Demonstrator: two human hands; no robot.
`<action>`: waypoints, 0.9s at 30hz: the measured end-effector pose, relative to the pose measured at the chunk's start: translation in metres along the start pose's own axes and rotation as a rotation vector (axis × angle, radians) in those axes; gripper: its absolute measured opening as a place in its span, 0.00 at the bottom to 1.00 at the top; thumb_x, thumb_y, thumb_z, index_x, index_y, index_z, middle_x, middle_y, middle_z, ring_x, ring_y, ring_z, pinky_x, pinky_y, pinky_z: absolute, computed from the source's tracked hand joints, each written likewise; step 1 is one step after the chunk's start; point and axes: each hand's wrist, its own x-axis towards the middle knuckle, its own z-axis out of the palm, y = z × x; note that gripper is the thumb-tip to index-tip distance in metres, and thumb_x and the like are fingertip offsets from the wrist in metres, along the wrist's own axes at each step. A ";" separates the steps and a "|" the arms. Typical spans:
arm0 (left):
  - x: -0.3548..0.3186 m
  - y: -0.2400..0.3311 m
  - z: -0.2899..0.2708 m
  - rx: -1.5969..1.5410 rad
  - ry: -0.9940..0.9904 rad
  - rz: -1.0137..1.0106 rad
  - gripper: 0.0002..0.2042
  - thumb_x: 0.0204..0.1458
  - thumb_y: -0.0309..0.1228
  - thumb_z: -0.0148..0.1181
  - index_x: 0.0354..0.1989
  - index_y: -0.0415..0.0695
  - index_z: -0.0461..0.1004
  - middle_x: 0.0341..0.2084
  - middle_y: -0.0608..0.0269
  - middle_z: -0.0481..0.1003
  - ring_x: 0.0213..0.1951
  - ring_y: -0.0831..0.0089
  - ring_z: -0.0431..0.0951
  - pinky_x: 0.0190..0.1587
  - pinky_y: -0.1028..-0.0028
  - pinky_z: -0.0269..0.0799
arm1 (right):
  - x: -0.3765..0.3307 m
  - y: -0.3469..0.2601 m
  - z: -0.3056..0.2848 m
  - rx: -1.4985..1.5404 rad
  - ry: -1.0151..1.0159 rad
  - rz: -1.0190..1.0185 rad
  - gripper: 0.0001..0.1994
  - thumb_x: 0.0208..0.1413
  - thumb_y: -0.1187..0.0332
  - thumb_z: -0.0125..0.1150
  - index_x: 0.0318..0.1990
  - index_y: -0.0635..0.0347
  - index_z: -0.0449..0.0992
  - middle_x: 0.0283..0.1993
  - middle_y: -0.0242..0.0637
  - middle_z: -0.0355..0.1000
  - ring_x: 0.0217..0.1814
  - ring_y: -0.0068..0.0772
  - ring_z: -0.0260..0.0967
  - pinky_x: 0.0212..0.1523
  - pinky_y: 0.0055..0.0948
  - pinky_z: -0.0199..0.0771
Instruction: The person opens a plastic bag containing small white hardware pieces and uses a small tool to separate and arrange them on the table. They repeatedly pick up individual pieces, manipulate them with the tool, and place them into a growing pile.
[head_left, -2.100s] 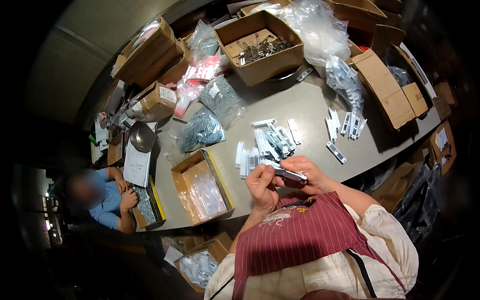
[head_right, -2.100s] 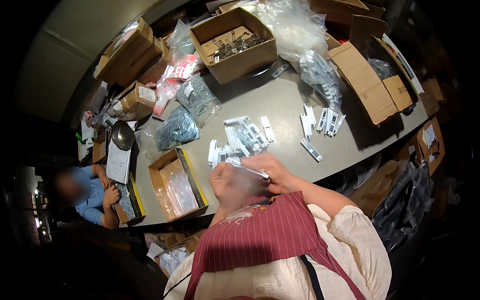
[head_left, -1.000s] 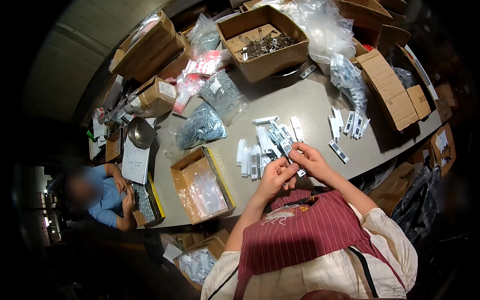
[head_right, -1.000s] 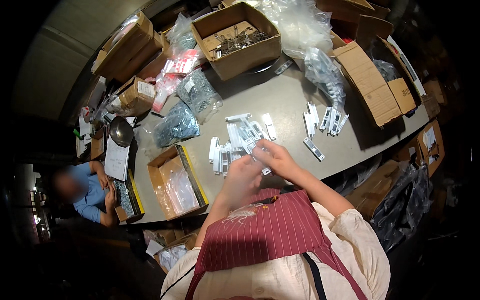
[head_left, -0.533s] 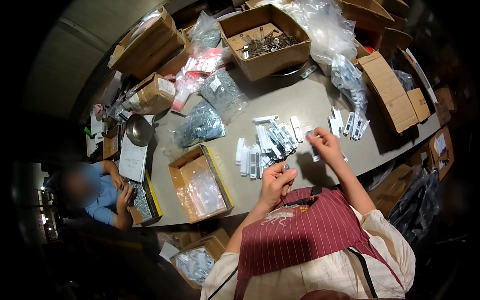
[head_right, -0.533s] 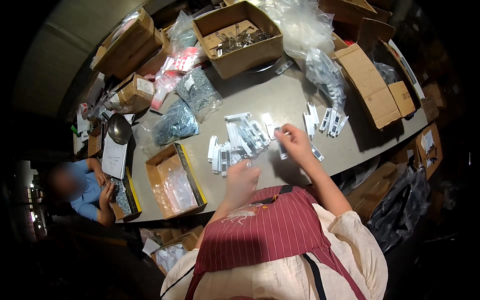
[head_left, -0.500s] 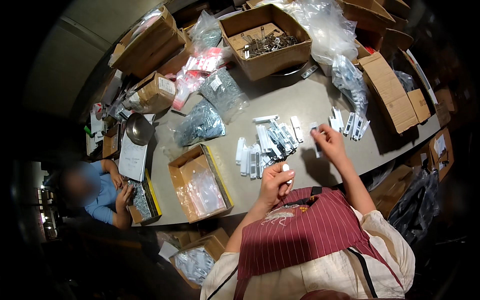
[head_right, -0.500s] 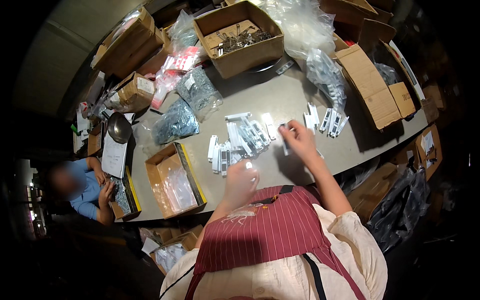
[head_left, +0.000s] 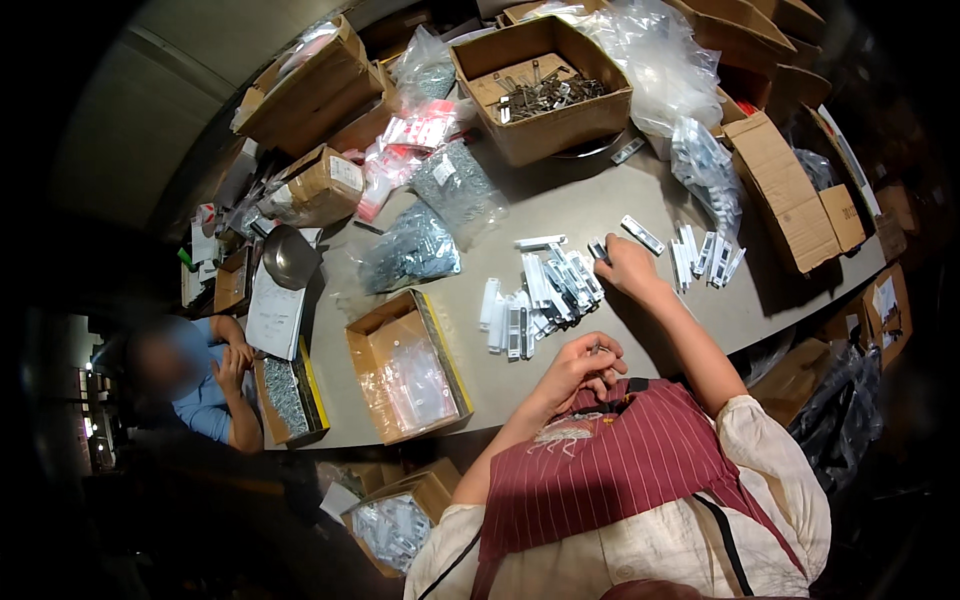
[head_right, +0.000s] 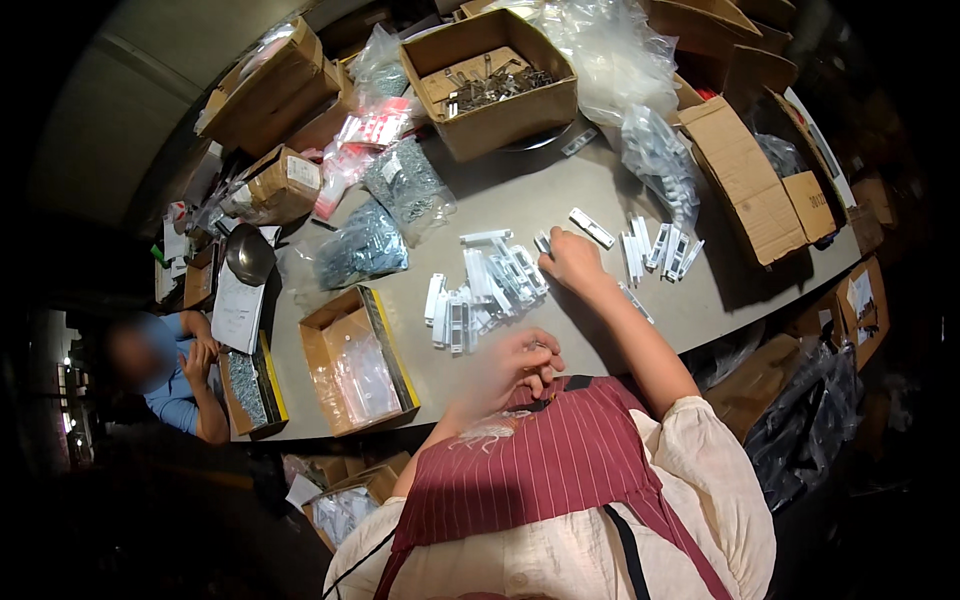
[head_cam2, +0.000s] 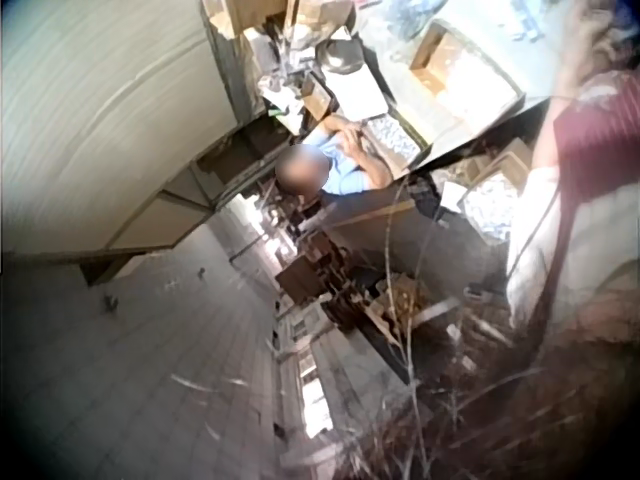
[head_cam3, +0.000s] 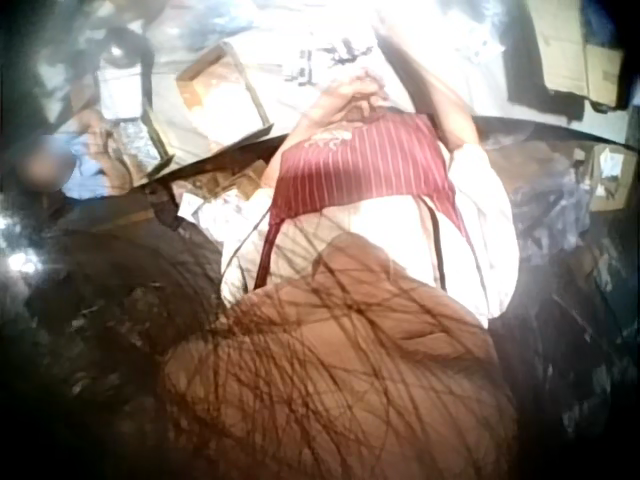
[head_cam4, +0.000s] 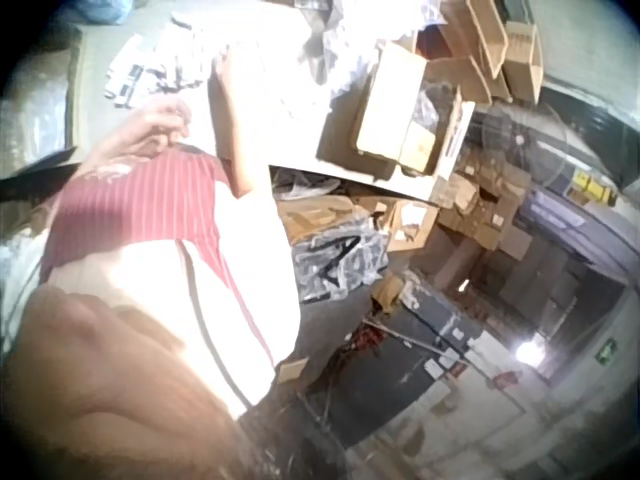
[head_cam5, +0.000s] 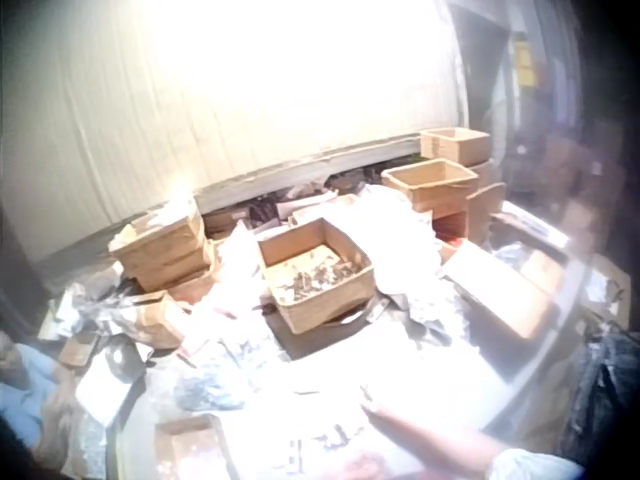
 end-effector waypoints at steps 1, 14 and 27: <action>0.002 -0.006 -0.007 -0.015 0.048 0.021 0.10 0.62 0.33 0.52 0.41 0.38 0.71 0.30 0.58 0.73 0.26 0.79 0.70 0.22 0.81 0.66 | 0.001 0.004 -0.002 0.039 -0.004 -0.008 0.15 0.54 0.60 0.61 0.36 0.66 0.72 0.32 0.54 0.76 0.35 0.58 0.75 0.36 0.52 0.75; 0.047 -0.026 -0.048 0.579 0.335 0.491 0.15 0.56 0.39 0.67 0.28 0.40 0.72 0.13 0.67 0.69 0.17 0.83 0.63 0.20 0.75 0.57 | -0.087 -0.038 -0.072 1.319 -0.754 0.319 0.20 0.65 0.53 0.56 0.37 0.64 0.80 0.19 0.28 0.69 0.13 0.15 0.61 0.12 0.17 0.55; 0.023 -0.025 -0.031 -0.280 0.156 0.533 0.07 0.56 0.30 0.55 0.28 0.41 0.73 0.17 0.56 0.74 0.13 0.77 0.65 0.14 0.82 0.57 | -0.084 -0.042 -0.064 1.451 -0.283 0.436 0.22 0.69 0.50 0.46 0.34 0.59 0.74 0.14 0.24 0.58 0.11 0.16 0.48 0.14 0.19 0.46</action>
